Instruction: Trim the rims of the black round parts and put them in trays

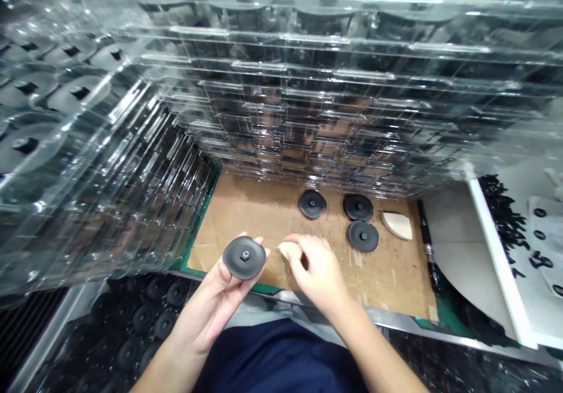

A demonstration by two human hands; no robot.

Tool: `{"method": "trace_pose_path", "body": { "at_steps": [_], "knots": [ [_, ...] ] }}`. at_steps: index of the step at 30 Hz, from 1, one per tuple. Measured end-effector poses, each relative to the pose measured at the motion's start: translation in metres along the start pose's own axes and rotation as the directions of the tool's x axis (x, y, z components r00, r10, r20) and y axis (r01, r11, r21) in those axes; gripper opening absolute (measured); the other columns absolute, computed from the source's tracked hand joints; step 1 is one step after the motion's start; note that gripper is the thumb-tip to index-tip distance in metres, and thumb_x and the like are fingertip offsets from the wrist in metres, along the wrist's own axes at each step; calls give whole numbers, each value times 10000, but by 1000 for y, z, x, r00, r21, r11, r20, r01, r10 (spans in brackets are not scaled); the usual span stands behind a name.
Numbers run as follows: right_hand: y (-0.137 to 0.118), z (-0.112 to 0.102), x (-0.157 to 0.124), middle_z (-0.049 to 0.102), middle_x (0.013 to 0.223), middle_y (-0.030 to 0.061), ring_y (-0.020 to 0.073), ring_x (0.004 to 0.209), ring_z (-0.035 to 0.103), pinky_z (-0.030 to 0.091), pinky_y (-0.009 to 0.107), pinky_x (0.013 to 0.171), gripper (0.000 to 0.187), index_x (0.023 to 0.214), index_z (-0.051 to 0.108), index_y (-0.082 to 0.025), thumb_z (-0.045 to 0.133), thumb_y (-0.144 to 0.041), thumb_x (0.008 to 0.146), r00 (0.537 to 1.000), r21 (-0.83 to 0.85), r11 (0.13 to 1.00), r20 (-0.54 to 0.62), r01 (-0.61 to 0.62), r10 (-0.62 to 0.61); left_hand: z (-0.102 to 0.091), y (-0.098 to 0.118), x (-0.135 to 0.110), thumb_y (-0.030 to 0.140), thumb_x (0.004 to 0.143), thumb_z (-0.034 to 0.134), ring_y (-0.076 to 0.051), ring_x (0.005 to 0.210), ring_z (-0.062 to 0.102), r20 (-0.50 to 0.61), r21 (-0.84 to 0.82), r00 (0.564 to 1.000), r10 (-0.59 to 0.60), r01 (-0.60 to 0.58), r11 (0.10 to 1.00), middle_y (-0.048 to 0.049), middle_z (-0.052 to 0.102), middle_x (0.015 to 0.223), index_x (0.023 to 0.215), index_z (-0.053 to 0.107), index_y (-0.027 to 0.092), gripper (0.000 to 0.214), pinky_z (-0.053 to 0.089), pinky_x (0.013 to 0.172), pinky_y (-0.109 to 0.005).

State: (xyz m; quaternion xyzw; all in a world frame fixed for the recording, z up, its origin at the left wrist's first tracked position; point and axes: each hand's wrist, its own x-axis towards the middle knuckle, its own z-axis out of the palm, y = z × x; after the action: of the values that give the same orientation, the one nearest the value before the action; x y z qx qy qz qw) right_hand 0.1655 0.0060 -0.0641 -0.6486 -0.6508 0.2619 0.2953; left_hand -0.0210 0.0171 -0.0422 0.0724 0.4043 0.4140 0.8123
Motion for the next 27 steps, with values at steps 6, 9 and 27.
{"method": "trace_pose_path", "body": {
  "at_steps": [6,9,27],
  "knots": [
    [-66,-30,0,702,993,49,173,829,625,458,295,703,219,1106,589,-191,497,-196,908,955,115,966,-214,232,-204,15,-9,-2,344,617,827,-263,1140,608,96,29,995,-10,7,1000,-93,693,1165,1165,641,220,591,487,967,-323],
    [-84,-29,-5,694,862,45,159,748,597,444,300,692,243,1096,586,-144,479,-106,882,935,160,922,-97,353,-341,22,-9,-6,258,610,837,-246,1064,649,98,65,994,-57,51,997,-65,709,1125,1104,671,251,522,523,899,-299],
    [-85,-39,-6,685,823,71,167,722,578,424,321,667,228,1056,597,-101,457,-79,877,908,164,899,-184,407,-377,44,-1,-8,270,513,881,-183,877,692,109,127,992,-67,53,991,-35,755,957,982,738,239,492,533,810,-233]
  ]
}}
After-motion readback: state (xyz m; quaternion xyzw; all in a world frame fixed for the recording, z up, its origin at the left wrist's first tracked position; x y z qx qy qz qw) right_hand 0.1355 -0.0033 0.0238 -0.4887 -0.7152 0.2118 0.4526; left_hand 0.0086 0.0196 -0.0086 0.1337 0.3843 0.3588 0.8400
